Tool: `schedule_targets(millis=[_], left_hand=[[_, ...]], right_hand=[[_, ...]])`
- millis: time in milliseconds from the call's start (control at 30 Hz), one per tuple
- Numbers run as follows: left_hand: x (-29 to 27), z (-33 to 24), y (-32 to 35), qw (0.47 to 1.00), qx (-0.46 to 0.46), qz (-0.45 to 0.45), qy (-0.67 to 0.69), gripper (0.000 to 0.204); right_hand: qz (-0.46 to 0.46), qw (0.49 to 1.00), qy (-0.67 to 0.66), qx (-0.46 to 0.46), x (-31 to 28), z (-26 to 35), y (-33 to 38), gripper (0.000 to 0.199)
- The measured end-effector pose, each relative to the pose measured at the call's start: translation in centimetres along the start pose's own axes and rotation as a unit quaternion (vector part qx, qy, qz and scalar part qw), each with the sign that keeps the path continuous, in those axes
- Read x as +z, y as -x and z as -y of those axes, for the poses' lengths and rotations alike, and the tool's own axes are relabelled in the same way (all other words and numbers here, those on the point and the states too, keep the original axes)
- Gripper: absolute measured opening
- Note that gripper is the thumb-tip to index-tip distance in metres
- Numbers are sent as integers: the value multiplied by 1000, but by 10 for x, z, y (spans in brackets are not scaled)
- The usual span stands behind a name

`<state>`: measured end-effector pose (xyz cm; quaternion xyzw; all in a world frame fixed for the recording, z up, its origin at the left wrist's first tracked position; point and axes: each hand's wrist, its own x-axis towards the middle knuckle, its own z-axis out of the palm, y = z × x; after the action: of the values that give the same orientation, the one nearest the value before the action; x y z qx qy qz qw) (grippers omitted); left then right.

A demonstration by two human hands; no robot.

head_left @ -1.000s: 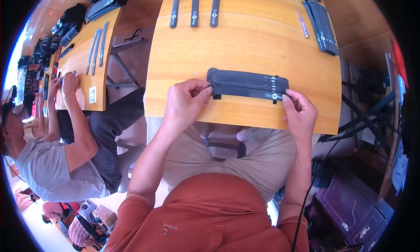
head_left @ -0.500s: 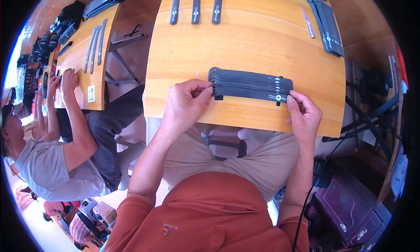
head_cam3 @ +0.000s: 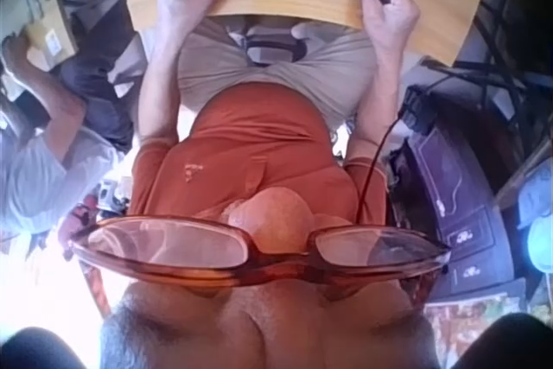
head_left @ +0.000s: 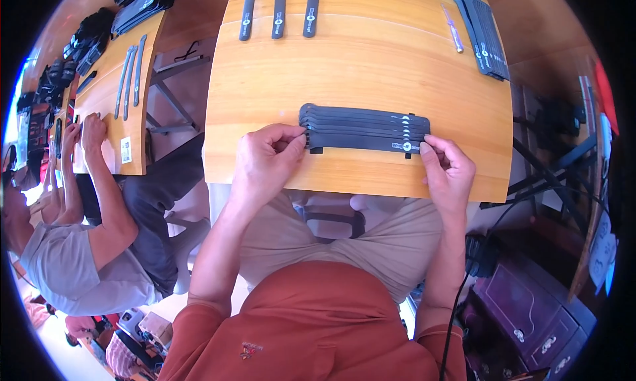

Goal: Inspecting individual watch straps and organizing them into neat stacks on a workbench.

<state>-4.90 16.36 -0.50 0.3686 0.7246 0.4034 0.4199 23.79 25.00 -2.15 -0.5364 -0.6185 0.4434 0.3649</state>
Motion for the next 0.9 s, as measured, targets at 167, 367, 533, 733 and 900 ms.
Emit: schedule_targets(millis=[167,367,533,733,900], left_hand=[[0,-1,-1,1000,-3,3,-4,18],[1,0,0,1000,0,-6,-9,17],[-1,-1,0,1000,3,-2,-19,17],[-1,1,-1,1000,0,-6,-19,17],[-1,1,-1,1000,7,-6,-22,18]], right_hand=[[0,999,38,-18,-1,0,-1,16],[-6,998,60,-30,0,-1,-1,16],[-7,998,61,-30,1,0,-1,15],[-8,998,50,-30,1,-1,-1,13],[-8,998,49,-30,1,-1,-1,13]])
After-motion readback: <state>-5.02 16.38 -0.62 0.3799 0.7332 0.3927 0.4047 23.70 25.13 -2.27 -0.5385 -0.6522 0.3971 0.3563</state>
